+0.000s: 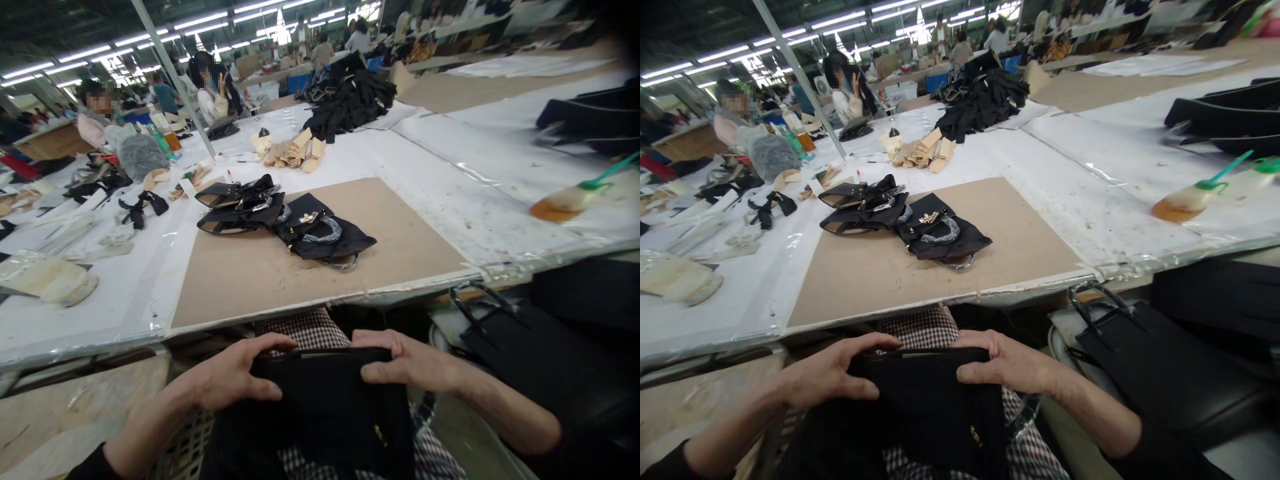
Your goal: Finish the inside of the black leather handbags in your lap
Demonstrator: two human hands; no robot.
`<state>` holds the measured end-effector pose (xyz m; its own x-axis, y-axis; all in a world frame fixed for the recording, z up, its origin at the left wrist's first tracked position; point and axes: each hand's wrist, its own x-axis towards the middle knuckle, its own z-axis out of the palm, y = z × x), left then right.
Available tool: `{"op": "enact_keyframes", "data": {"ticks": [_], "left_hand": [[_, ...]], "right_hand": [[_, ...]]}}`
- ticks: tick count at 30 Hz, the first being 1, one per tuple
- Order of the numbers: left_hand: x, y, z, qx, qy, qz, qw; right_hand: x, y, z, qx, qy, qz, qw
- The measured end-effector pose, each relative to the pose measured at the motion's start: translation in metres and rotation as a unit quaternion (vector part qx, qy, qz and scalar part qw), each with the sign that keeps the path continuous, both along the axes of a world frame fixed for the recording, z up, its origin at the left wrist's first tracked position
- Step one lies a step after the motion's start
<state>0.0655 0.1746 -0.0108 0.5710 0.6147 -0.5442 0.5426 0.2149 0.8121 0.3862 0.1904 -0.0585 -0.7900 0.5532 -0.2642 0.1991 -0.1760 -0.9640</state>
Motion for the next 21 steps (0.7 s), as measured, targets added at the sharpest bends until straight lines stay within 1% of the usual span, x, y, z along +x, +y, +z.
{"op": "enact_keyframes", "data": {"ticks": [1,2,6,8,10,12,14,18,21], "left_hand": [[0.002,0.001,-0.002,-0.006,-0.002,0.015,1.0],[0.005,0.002,-0.005,0.0,-0.001,0.026,1.0],[0.011,0.006,-0.017,0.053,0.021,0.055,0.997],[0.013,0.007,-0.021,0.06,0.017,0.062,0.996],[0.014,0.007,-0.022,0.063,0.002,0.057,0.996],[0.014,0.008,-0.021,0.08,-0.001,0.037,0.996],[0.015,0.008,-0.019,0.117,0.016,0.019,0.993],[0.017,0.008,-0.02,0.205,0.057,0.021,0.977],[0.019,0.01,-0.022,0.234,0.059,-0.004,0.97]], "right_hand": [[0.001,0.0,-0.002,0.009,-0.01,-0.008,1.0],[0.001,-0.001,-0.003,0.002,-0.016,-0.02,1.0],[-0.002,-0.007,-0.012,-0.125,-0.017,-0.084,0.989],[-0.004,-0.009,-0.017,-0.146,-0.014,-0.109,0.983],[-0.006,-0.01,-0.019,-0.144,-0.012,-0.123,0.982],[-0.007,-0.011,-0.019,-0.145,-0.01,-0.125,0.981],[-0.007,-0.01,-0.019,-0.143,-0.009,-0.124,0.982],[-0.005,-0.011,-0.02,-0.103,-0.027,-0.134,0.985],[-0.004,-0.012,-0.021,-0.088,-0.037,-0.141,0.985]]}}
